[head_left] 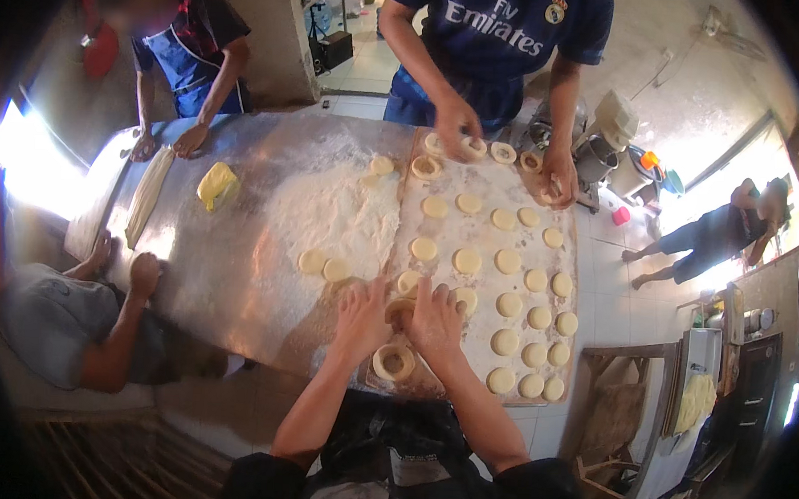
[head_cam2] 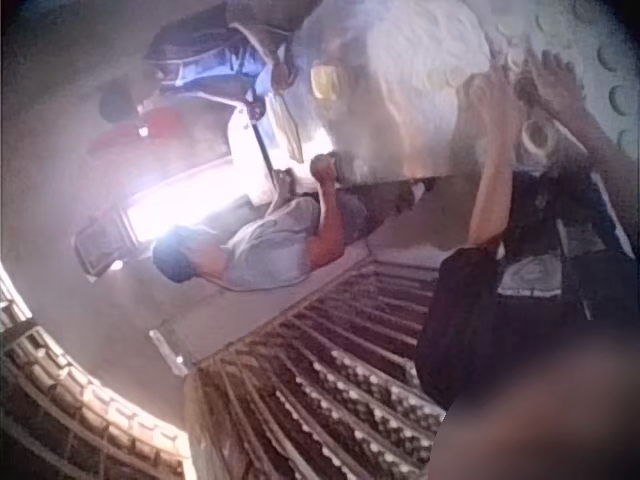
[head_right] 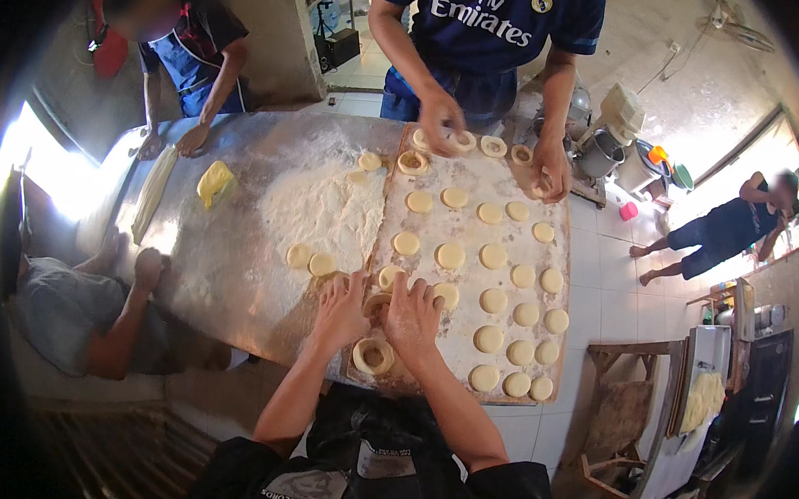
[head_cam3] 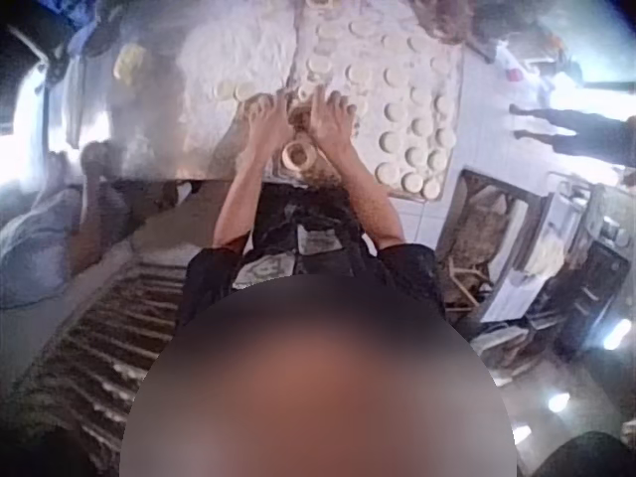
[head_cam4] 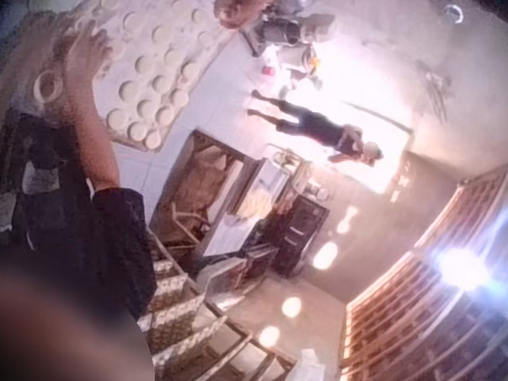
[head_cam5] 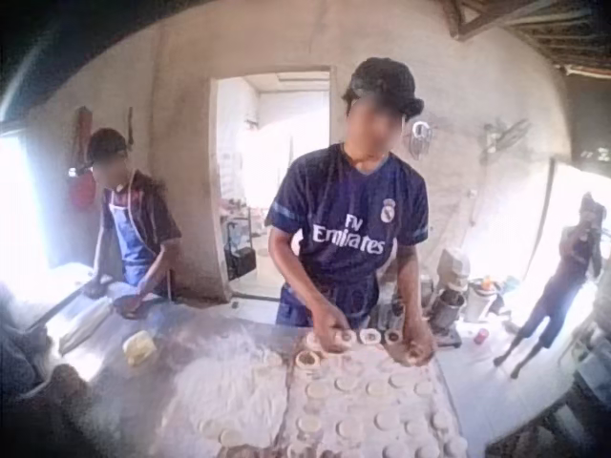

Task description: The person shapes small dough balls into rings by hand on a floured metal table. They roll the dough into ropes, connect the ends to form circles, and place them on a wooden board. The person then carries the board to a rack and stacks it with other boards of shaped dough.

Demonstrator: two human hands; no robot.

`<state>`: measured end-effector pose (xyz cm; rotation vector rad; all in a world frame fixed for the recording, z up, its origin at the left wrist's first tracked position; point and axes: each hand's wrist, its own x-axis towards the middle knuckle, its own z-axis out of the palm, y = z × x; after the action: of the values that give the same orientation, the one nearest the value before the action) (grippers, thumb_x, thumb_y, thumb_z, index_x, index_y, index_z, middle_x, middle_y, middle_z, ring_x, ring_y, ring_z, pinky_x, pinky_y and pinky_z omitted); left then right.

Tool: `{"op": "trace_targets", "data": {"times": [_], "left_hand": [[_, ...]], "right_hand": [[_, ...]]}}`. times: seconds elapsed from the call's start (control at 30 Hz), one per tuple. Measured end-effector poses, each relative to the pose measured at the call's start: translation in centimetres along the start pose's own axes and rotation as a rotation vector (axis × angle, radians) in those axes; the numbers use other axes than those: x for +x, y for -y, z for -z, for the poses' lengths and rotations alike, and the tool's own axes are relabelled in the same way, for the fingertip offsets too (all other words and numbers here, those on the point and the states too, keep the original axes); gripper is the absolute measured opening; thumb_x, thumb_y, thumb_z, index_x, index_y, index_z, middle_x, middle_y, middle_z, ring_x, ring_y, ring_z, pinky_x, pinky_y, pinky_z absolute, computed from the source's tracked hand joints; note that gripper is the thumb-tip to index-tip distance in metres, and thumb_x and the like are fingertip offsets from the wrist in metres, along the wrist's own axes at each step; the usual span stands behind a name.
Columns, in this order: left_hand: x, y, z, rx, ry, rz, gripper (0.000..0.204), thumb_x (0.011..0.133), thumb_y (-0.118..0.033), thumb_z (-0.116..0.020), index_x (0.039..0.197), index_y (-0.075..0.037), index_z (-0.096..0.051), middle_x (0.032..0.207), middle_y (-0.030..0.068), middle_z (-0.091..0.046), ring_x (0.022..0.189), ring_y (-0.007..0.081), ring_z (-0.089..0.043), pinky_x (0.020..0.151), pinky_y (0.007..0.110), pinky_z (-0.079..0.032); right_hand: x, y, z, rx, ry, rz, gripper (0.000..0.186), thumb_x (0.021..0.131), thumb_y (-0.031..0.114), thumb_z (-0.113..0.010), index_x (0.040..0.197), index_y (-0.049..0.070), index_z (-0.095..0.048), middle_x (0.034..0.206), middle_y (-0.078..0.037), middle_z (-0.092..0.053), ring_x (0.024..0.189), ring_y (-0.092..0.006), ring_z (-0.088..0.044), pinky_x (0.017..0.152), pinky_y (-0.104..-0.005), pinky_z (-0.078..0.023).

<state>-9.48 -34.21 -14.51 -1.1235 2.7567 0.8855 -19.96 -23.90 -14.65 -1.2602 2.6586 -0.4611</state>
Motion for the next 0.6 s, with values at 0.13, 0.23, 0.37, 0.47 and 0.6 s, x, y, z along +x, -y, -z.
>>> {"op": "trace_targets", "data": {"times": [0.13,0.23,0.37,0.47,0.6], "left_hand": [[-0.2,-0.6,0.9,-0.015,-0.012,-0.009,0.078,0.079,-0.021,-0.072,0.145,-0.012,-0.030,0.132,0.0271,-0.044,0.128,0.0479,-0.041,0.108,0.054,-0.031],[1.0,-1.3,1.3,-0.054,-0.073,-0.013,0.067,0.085,-0.025,-0.067,0.143,-0.011,-0.036,0.132,0.0252,-0.046,0.129,0.0464,-0.041,0.106,0.054,-0.033],[4.9,-2.4,-0.3,0.073,-0.011,-0.126,0.045,0.093,-0.027,-0.060,0.131,-0.007,-0.048,0.125,0.0239,-0.052,0.128,0.0435,-0.042,0.103,0.054,-0.036],[7.2,-0.4,-3.7,0.078,-0.080,-0.360,0.031,0.093,-0.026,-0.059,0.115,-0.004,-0.055,0.116,0.0231,-0.057,0.120,0.0396,-0.050,0.097,0.051,-0.041],[6.3,-0.7,-0.4,-0.479,-0.084,-0.299,0.026,0.089,-0.018,-0.064,0.108,-0.003,-0.054,0.099,0.0193,-0.064,0.092,0.0342,-0.064,0.081,0.042,-0.050]], "right_hand": [[-0.3,-1.1,-0.1,0.014,-0.086,-0.019,0.053,0.078,0.023,-0.071,0.122,0.005,-0.048,0.104,-0.021,-0.057,0.099,-0.0392,-0.056,0.084,-0.0559,-0.042],[-0.6,-5.1,1.0,0.008,-0.164,-0.141,0.046,0.079,0.022,-0.070,0.116,0.004,-0.051,0.105,-0.022,-0.057,0.101,-0.0402,-0.055,0.086,-0.0532,-0.043],[-0.2,-9.0,0.2,0.029,-0.126,-0.134,0.040,0.080,0.018,-0.069,0.112,0.002,-0.053,0.107,-0.023,-0.058,0.103,-0.0429,-0.055,0.089,-0.0487,-0.045],[1.3,-8.0,1.4,0.154,0.065,-0.095,0.036,0.082,0.015,-0.069,0.112,0.002,-0.052,0.100,-0.022,-0.062,0.097,-0.0427,-0.060,0.084,-0.0468,-0.048],[3.3,-4.5,4.4,0.526,0.004,-0.062,0.036,0.086,0.015,-0.068,0.117,0.005,-0.052,0.088,-0.020,-0.066,0.085,-0.0415,-0.065,0.074,-0.0461,-0.051]]}}
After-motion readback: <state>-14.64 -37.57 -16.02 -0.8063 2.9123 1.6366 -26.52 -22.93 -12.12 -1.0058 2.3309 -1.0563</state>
